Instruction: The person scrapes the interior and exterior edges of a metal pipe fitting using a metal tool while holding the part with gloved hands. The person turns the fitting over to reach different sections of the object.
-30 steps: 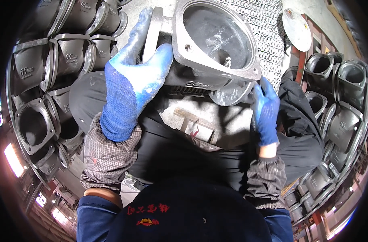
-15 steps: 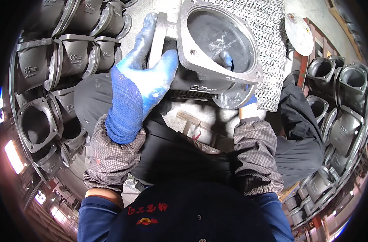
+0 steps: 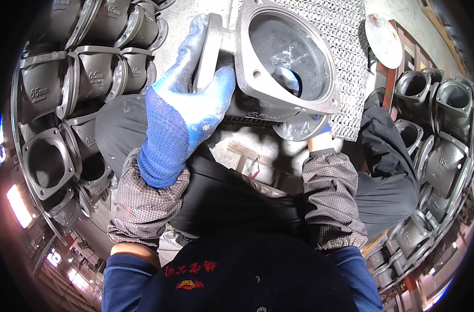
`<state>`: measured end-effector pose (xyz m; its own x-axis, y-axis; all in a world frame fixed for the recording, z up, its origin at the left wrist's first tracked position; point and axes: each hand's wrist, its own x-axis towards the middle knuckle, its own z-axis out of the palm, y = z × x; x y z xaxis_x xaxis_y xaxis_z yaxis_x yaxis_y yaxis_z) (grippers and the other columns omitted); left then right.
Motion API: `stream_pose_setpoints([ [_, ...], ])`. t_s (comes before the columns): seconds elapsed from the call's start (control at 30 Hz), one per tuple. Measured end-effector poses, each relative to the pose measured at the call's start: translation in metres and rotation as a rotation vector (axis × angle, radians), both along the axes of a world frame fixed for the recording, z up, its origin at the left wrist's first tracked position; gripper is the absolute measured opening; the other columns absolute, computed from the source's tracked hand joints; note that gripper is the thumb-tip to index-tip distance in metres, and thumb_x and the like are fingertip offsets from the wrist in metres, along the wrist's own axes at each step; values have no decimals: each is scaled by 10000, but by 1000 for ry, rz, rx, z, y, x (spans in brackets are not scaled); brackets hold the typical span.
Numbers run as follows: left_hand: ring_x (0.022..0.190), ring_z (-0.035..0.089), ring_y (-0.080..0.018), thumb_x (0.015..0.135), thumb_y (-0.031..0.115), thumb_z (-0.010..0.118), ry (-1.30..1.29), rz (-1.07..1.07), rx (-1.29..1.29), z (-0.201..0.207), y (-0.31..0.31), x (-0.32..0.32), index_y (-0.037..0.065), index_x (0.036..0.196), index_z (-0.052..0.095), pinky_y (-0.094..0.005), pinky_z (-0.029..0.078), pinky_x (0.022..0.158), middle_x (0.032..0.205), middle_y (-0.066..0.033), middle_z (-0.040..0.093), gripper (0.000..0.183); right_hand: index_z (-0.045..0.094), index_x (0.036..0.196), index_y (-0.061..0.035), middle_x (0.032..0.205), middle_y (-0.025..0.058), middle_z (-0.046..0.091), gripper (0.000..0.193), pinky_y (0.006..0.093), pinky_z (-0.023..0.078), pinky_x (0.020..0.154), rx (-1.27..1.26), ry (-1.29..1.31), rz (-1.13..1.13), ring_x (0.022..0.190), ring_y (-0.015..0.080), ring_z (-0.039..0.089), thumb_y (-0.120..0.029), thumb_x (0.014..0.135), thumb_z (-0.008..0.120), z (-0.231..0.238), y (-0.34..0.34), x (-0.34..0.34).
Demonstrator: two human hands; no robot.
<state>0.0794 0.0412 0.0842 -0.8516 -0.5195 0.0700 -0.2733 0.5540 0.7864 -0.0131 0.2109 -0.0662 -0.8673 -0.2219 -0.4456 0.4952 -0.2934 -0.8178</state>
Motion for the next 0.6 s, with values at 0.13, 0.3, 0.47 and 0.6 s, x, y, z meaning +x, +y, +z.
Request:
stream_pose_setpoints([
  [0.13, 952, 576, -141, 789, 73, 624, 40, -17, 33, -3, 0, -2, 0, 1310, 459, -256, 477, 802, 1165, -142, 591, 552, 482, 1258, -17, 1118, 101, 586, 421, 285, 493, 810, -13, -13, -21, 953, 162, 580, -289, 937, 490, 3, 3, -2],
  [0.3, 926, 527, -96, 821, 51, 610, 44, -11, 65, 0, 4, -3, 4, 1338, 427, -227, 468, 775, 1181, -98, 571, 551, 495, 1248, -17, 1112, 99, 590, 424, 285, 489, 810, -57, -51, -54, 948, 163, 581, -304, 936, 491, 5, 8, -8],
  [0.47, 1075, 509, -142, 812, 40, 613, -19, 1, 150, 1, 4, -1, -20, 1325, 431, -266, 423, 900, 1244, -134, 536, 547, 508, 1238, -17, 1105, 98, 594, 428, 285, 486, 810, 1, -75, -48, 944, 164, 583, -319, 934, 493, 22, 37, -23],
  [0.6, 1155, 486, -177, 802, 39, 621, 73, -49, 29, -3, 1, 6, -40, 1319, 424, -291, 391, 958, 1280, -169, 513, 559, 492, 1248, -5, 1075, 109, 618, 496, 222, 460, 759, 663, 82, 212, 885, 121, 578, -370, 916, 531, 69, 59, -42],
])
